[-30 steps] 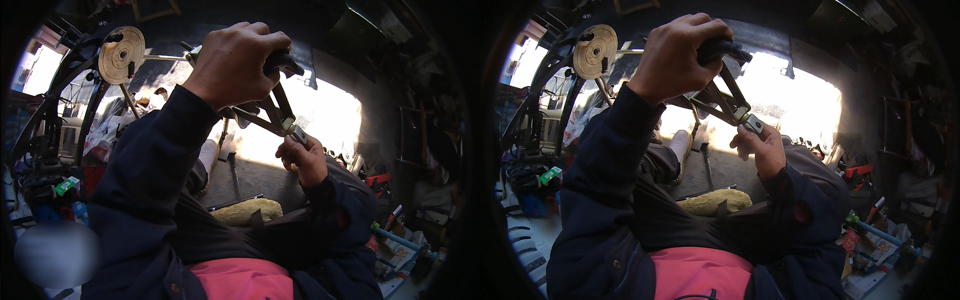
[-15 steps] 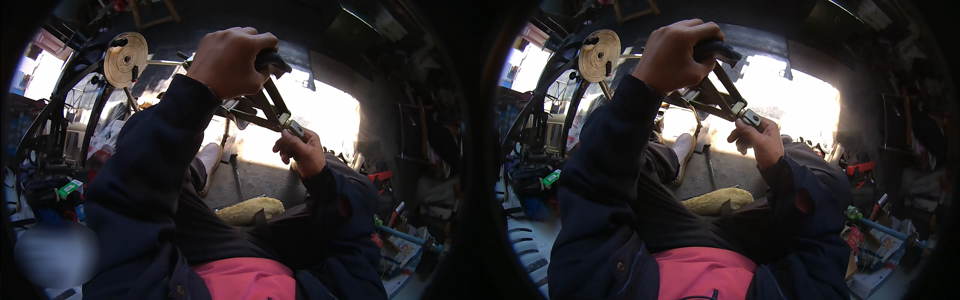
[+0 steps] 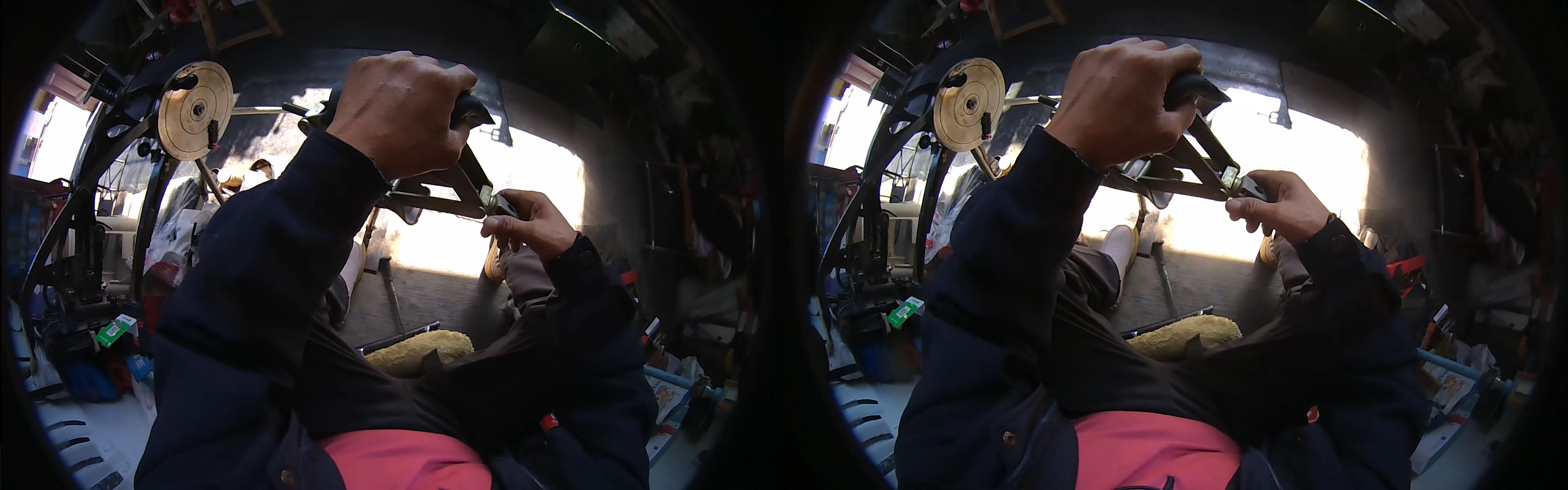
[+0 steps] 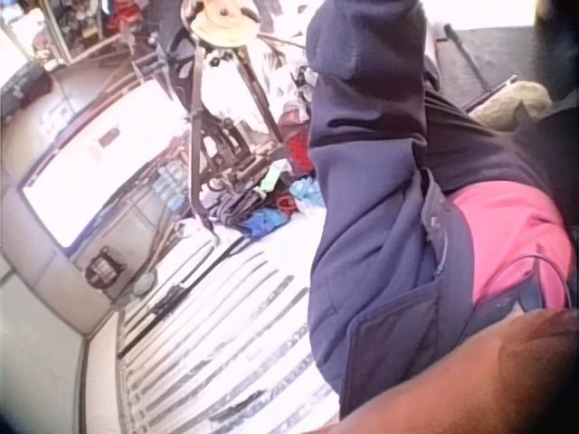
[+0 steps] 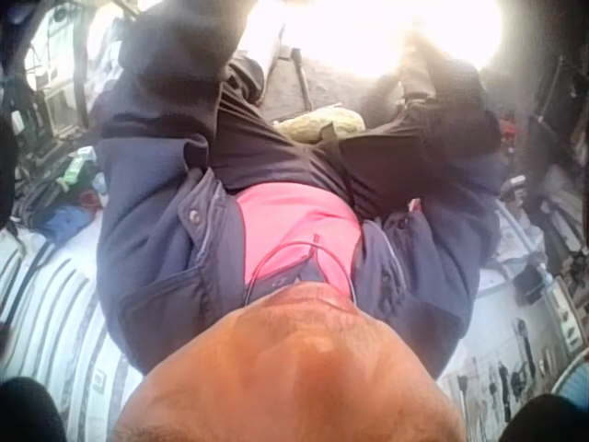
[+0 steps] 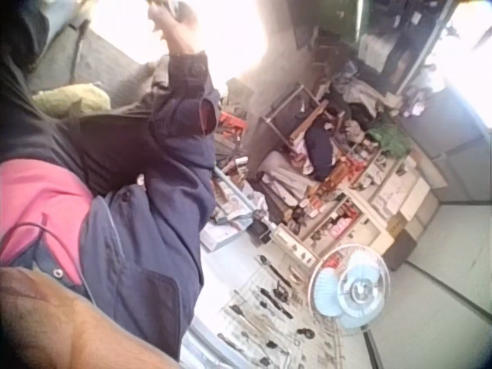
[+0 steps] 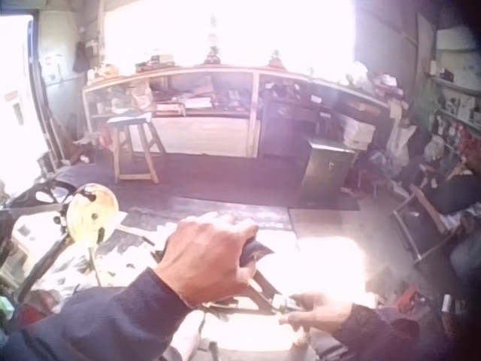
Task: The person sits on the floor and uses pliers to adjust a metal bracket, then switches to a screwdriver to tighten a screw on a small black device. They open a red box containing small parts and continue manipulating the device with the screwdriver.
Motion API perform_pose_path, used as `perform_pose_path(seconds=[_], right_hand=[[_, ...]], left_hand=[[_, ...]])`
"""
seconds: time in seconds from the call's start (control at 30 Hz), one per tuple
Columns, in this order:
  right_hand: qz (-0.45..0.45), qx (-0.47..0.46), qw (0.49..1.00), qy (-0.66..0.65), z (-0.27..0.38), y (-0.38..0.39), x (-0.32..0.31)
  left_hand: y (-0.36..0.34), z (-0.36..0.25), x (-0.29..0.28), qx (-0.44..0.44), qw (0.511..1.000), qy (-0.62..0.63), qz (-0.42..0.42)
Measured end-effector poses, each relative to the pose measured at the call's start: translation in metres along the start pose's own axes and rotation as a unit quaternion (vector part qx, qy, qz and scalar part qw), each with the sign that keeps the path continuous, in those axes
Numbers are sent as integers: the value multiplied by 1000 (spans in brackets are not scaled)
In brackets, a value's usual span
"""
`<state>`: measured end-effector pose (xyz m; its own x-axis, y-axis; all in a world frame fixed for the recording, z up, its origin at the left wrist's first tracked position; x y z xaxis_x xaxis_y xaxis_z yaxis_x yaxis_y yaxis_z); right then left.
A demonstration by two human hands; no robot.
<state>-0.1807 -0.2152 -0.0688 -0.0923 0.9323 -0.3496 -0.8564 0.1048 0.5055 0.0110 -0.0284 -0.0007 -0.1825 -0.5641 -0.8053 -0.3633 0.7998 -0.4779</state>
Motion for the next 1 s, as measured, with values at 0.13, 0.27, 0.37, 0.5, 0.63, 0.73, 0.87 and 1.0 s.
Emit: perform_pose_path(seconds=[0.13, 0.27, 0.37, 0.5, 0.63, 0.73, 0.87, 1.0], right_hand=[[41, 7, 998, 40, 8, -7, 0], [51, 22, 996, 69, 9, -5, 4], [54, 5, 993, 106, 10, -6, 3], [69, 27, 991, 109, 12, -10, -2], [48, 0, 995, 87, 13, -9, -3], [36, -8, 995, 96, 11, -7, -1], [-43, -56, 977, 201, 7, -4, 5], [-204, -181, 913, 305, 5, -2, 16]], left_hand=[[6, -2, -1, 6, 1000, -30, 7], [13, -2, -5, 7, 1000, -13, -10], [15, -3, -5, 2, 1000, -11, -15], [12, -3, -3, -16, 999, -22, -16], [9, -3, -3, -18, 999, -22, -30], [9, -4, -4, -29, 999, -18, -15], [13, -5, -6, -27, 999, -8, -18], [16, -6, -8, -33, 999, -8, -25]])
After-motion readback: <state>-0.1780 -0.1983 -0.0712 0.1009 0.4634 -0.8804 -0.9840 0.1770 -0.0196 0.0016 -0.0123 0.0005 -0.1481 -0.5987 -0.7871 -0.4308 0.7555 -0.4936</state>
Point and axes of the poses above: each hand's wrist, its own y-axis away from the middle knuckle, its own x-axis out of the palm, z = x × y, the point moved 1 cm from there along -y, towards the middle knuckle, and after that the axes turned 10 degrees about y, right-handed, at the moved point
